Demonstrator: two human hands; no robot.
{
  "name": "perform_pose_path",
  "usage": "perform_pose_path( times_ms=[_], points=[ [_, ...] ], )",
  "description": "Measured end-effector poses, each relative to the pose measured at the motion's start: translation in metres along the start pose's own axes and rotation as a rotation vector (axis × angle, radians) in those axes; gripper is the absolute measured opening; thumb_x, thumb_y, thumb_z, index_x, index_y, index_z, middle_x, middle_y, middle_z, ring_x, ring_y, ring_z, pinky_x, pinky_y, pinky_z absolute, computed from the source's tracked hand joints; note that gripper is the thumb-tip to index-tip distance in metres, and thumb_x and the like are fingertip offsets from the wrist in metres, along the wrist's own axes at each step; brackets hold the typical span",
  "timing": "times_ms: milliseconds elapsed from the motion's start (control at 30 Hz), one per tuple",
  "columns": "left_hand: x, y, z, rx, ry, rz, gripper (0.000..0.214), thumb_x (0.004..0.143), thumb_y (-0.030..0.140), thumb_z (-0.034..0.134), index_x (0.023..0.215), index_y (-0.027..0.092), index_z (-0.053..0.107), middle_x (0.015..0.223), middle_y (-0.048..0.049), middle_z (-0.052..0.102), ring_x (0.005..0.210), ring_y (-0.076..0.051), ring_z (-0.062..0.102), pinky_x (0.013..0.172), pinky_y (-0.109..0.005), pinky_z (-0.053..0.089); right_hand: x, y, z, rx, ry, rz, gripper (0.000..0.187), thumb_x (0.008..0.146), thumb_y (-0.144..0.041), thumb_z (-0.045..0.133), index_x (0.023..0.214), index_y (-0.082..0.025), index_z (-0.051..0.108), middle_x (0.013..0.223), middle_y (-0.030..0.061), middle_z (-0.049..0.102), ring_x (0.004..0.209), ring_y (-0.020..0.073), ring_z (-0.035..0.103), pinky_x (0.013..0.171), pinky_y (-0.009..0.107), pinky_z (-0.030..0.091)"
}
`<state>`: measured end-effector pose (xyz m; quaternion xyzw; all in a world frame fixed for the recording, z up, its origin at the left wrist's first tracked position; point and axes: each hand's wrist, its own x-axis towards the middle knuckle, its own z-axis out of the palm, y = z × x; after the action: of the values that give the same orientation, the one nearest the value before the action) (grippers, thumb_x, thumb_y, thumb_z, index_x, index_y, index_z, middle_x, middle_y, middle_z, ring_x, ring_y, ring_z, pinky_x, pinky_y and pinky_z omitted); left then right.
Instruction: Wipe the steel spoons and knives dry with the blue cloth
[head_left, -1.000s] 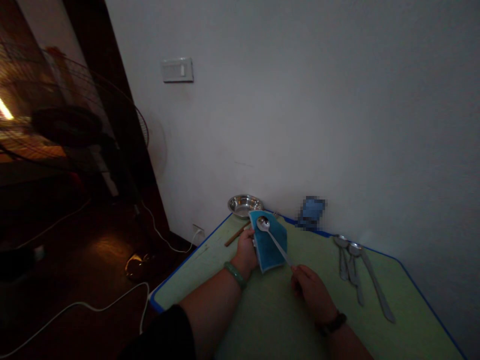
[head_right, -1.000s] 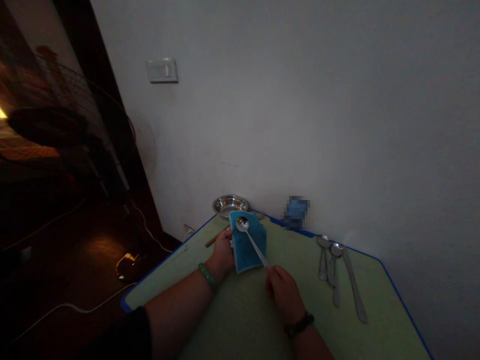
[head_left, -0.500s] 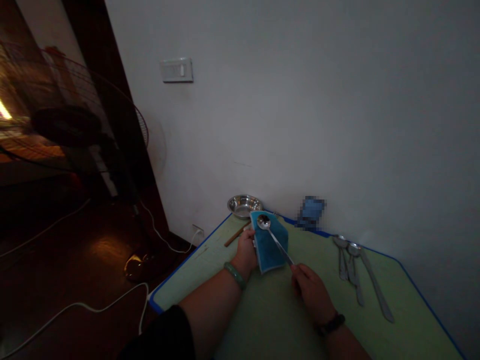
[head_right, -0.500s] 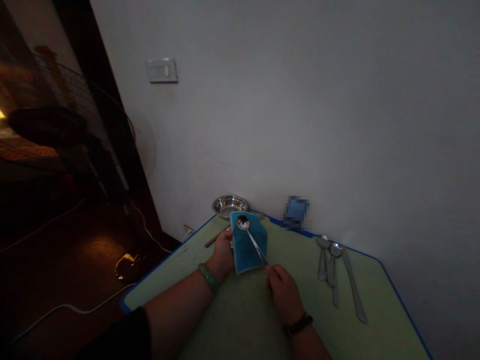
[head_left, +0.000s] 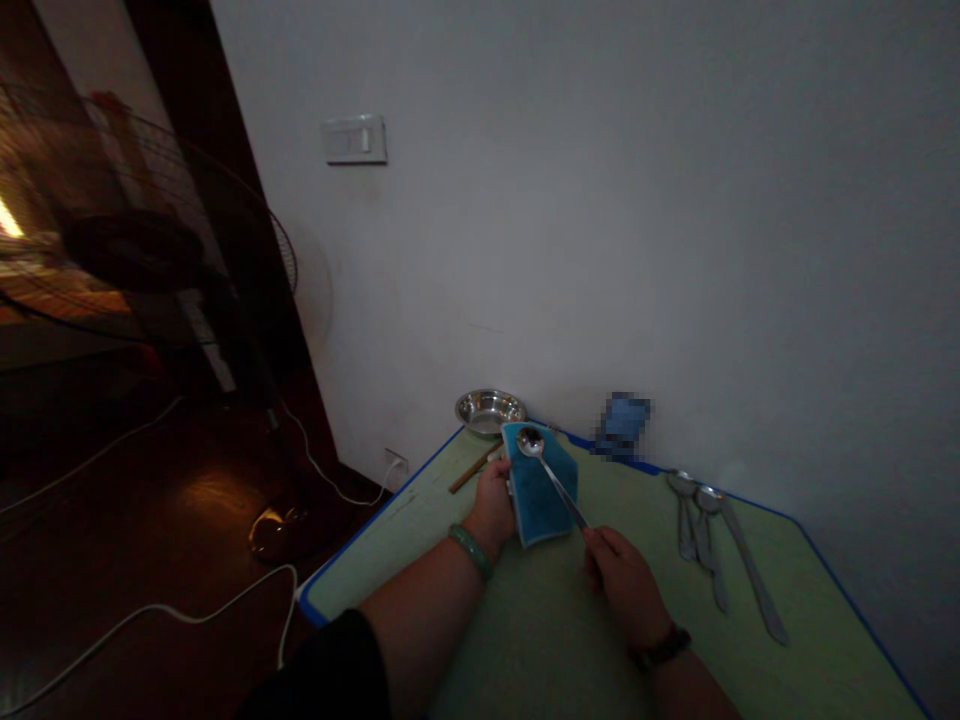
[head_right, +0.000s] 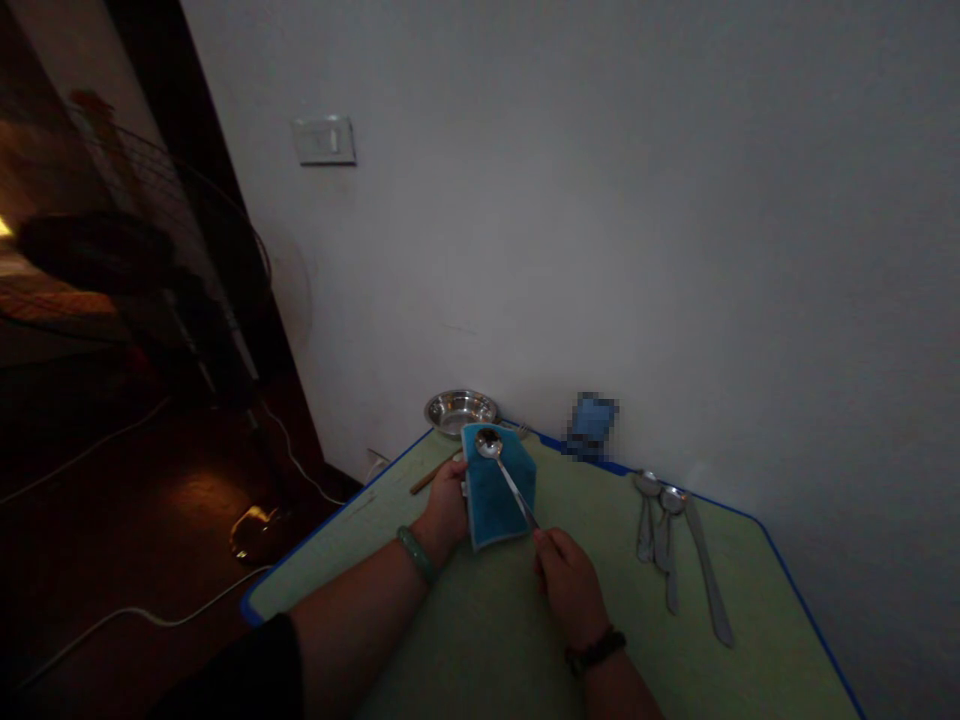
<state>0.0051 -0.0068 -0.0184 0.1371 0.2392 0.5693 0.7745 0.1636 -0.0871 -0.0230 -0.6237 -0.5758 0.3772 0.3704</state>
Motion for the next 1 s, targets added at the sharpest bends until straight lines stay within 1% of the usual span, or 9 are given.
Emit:
perform_pose_path(
  times_ms=[167, 433, 633, 733, 833, 900, 1000],
  points=[
    [0.0013, 0.0003, -0.0019, -0.013, -0.020, -0.006, 0.015, 0.063, 0.027, 0.048, 0.056, 0.016, 0.056, 0.057, -0.0060, 0.063, 0.055, -0.021, 0.060, 0.067, -0.039, 0.048, -0.0006, -0.0008, -0.0010, -0.011, -0.007, 0.014, 0.036, 0.077, -0.048, 0.035, 0.055, -0.020, 0.044, 0.049, -0.0044, 0.044, 0.048, 0.0109, 0.044, 0.049, 0.023, 0.033],
    [0.0015, 0.0017, -0.0007, -0.005, 0.017, 0.010, 0.016, 0.063, 0.026, 0.046, 0.055, 0.016, 0.056, 0.050, -0.0037, 0.060, 0.049, -0.019, 0.058, 0.064, -0.038, 0.048, -0.0011, 0.0011, -0.0015, 0.022, -0.029, 0.026, 0.036, 0.077, -0.046, 0.036, 0.055, -0.019, 0.044, 0.047, -0.0047, 0.042, 0.047, 0.0106, 0.043, 0.049, 0.023, 0.032],
    [0.0030, 0.0021, -0.0018, -0.006, 0.045, 0.014, 0.016, 0.062, 0.026, 0.047, 0.055, 0.015, 0.056, 0.051, -0.0051, 0.061, 0.052, -0.021, 0.059, 0.066, -0.040, 0.048, 0.0004, 0.0033, -0.0013, 0.068, -0.058, 0.023, 0.035, 0.077, -0.045, 0.037, 0.054, -0.020, 0.044, 0.048, -0.0044, 0.043, 0.048, 0.0107, 0.043, 0.049, 0.023, 0.033],
    [0.0043, 0.0014, -0.0029, -0.004, 0.025, 0.005, 0.016, 0.061, 0.026, 0.048, 0.053, 0.015, 0.055, 0.048, -0.0047, 0.059, 0.050, -0.020, 0.058, 0.065, -0.039, 0.048, 0.0014, 0.0052, -0.0006, 0.069, -0.049, 0.020, 0.035, 0.077, -0.045, 0.036, 0.054, -0.019, 0.044, 0.048, -0.0043, 0.044, 0.048, 0.0106, 0.043, 0.049, 0.023, 0.033],
    [0.0046, 0.0006, -0.0030, -0.014, 0.008, -0.003, 0.015, 0.061, 0.027, 0.048, 0.054, 0.016, 0.055, 0.051, -0.0054, 0.060, 0.053, -0.021, 0.059, 0.063, -0.040, 0.048, 0.0016, 0.0055, -0.0001, 0.052, -0.038, 0.023, 0.036, 0.077, -0.045, 0.036, 0.054, -0.019, 0.044, 0.048, -0.0043, 0.043, 0.047, 0.0103, 0.042, 0.048, 0.022, 0.032],
    [0.0042, 0.0002, -0.0026, -0.027, 0.010, -0.004, 0.014, 0.062, 0.027, 0.048, 0.055, 0.017, 0.055, 0.053, -0.0055, 0.061, 0.055, -0.022, 0.059, 0.063, -0.040, 0.047, 0.0010, 0.0042, -0.0002, 0.043, -0.035, 0.017, 0.036, 0.077, -0.046, 0.036, 0.054, -0.019, 0.044, 0.048, -0.0044, 0.043, 0.047, 0.0101, 0.042, 0.048, 0.022, 0.032],
    [0.0038, 0.0000, -0.0023, -0.037, 0.018, -0.005, 0.014, 0.063, 0.027, 0.048, 0.056, 0.018, 0.056, 0.051, -0.0045, 0.060, 0.053, -0.021, 0.059, 0.063, -0.040, 0.048, -0.0003, 0.0021, -0.0005, 0.034, -0.031, 0.004, 0.037, 0.078, -0.046, 0.036, 0.054, -0.019, 0.044, 0.048, -0.0046, 0.042, 0.047, 0.0098, 0.042, 0.048, 0.022, 0.032]
  ],
)
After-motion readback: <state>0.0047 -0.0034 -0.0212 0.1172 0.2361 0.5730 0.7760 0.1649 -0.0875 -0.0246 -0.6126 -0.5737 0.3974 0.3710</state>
